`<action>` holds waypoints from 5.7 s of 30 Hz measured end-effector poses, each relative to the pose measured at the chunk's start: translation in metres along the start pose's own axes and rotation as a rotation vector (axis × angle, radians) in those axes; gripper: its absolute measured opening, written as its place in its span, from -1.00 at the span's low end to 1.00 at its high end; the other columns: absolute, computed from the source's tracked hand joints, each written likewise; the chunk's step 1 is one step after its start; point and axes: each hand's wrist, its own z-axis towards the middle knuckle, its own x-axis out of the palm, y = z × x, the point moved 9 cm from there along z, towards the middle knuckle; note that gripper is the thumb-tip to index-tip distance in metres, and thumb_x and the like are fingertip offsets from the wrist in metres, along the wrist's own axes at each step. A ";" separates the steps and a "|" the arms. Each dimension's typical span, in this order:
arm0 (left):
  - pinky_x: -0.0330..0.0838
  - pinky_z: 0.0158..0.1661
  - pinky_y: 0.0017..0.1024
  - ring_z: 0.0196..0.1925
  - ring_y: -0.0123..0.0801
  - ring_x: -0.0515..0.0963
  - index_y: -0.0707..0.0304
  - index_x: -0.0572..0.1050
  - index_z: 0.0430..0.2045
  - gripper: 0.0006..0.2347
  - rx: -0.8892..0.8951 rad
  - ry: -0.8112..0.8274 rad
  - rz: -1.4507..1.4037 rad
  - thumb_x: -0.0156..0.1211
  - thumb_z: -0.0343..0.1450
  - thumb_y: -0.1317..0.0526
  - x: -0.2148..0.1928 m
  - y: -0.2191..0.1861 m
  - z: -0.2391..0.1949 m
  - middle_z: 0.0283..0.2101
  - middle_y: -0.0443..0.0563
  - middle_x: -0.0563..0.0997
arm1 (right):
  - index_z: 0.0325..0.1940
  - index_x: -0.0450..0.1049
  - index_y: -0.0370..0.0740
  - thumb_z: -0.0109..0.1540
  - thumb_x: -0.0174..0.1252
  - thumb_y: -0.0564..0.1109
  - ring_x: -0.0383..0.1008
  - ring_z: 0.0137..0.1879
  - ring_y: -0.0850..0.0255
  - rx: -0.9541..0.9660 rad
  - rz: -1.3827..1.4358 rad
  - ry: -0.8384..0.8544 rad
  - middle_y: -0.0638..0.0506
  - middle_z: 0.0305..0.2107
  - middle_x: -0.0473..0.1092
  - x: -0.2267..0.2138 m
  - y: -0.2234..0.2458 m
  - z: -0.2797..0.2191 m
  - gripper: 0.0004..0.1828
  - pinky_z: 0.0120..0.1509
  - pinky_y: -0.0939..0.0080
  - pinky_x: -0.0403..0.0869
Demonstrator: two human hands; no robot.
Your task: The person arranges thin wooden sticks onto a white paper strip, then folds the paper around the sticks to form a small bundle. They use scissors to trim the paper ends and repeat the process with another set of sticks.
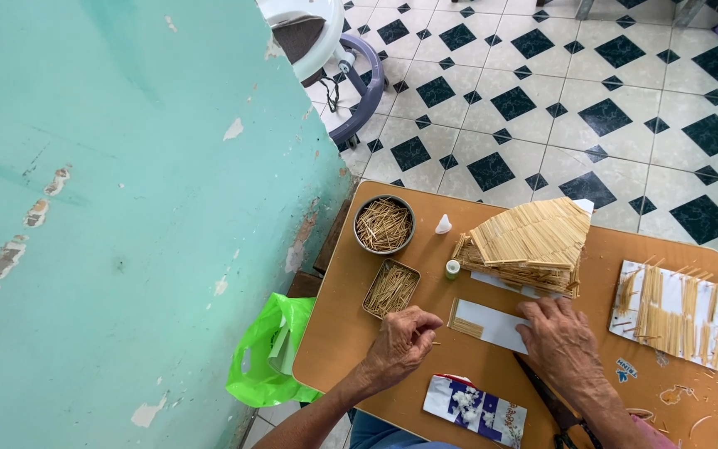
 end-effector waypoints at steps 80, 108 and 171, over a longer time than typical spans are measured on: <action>0.62 -0.32 -0.46 -0.41 -0.33 0.62 0.45 0.57 -0.39 -0.89 -0.497 -0.585 -0.863 0.22 0.32 0.33 -0.002 0.069 -0.065 -0.42 0.11 0.63 | -0.37 0.42 -0.11 0.12 0.16 -0.12 0.39 -0.43 0.29 -0.429 0.679 -0.253 0.09 -0.53 0.43 -0.056 0.164 0.023 -0.93 -0.38 0.31 0.44; 0.51 -0.53 -0.59 -0.60 -0.41 0.55 0.36 0.42 -0.44 -0.93 -0.158 -0.587 -0.576 0.03 0.41 0.33 -0.040 0.008 -0.034 -0.54 0.08 0.57 | -0.43 0.30 -0.20 0.18 -0.03 -0.32 0.19 -0.41 0.19 -0.644 -0.046 -0.044 0.00 -0.57 0.25 0.014 0.196 0.007 -0.89 -0.54 0.26 0.29; 0.09 -0.25 -0.30 -0.26 -0.34 0.36 0.07 0.57 -0.48 -0.92 0.223 -0.114 0.131 0.33 0.26 0.19 0.019 -0.008 -0.018 -0.41 -0.19 0.49 | -0.38 0.45 -0.06 0.20 0.10 0.01 0.35 -0.40 0.29 -0.321 0.422 -0.235 0.12 -0.53 0.39 -0.063 0.118 -0.016 -0.85 -0.41 0.32 0.41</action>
